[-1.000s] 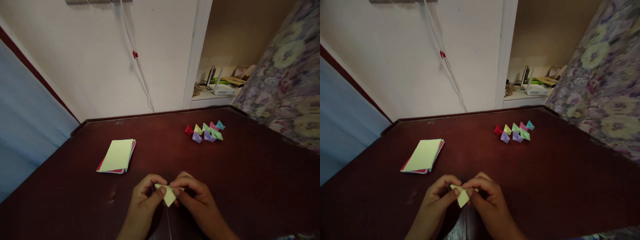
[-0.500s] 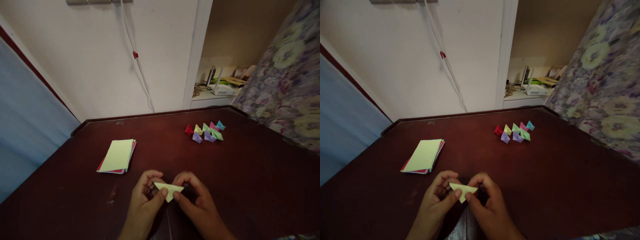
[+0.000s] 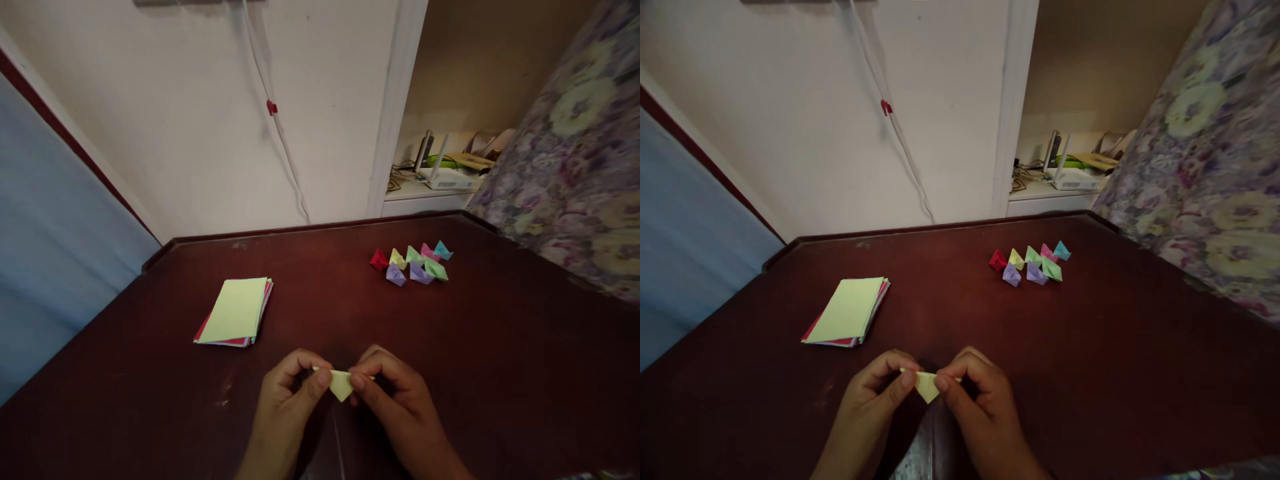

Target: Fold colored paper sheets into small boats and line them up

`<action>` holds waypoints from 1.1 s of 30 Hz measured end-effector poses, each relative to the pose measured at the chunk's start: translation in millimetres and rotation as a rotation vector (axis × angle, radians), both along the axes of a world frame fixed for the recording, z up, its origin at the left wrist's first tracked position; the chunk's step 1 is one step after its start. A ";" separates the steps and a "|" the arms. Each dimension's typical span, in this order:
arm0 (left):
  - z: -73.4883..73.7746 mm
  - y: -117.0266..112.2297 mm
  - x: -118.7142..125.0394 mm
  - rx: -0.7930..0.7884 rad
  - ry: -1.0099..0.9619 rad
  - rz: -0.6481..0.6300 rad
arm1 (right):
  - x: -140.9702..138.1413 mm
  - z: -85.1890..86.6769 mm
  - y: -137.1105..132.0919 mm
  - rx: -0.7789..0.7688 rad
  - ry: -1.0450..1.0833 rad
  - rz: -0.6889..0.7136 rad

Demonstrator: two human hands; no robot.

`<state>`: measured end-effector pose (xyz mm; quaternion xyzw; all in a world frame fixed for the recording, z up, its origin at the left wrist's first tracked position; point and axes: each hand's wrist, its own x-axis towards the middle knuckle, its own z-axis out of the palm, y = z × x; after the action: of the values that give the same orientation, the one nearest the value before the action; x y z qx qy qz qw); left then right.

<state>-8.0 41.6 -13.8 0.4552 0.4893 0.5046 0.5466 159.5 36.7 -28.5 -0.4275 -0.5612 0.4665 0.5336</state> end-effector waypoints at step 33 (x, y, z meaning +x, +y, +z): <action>9.6 -4.1 8.6 -0.044 0.227 -0.132 | 3.2 -3.2 3.1 -0.267 0.255 0.036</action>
<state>0.6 37.5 -4.2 0.5283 0.5281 0.4019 0.5296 162.7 39.8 -31.7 -0.4220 -0.4298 0.5965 0.5305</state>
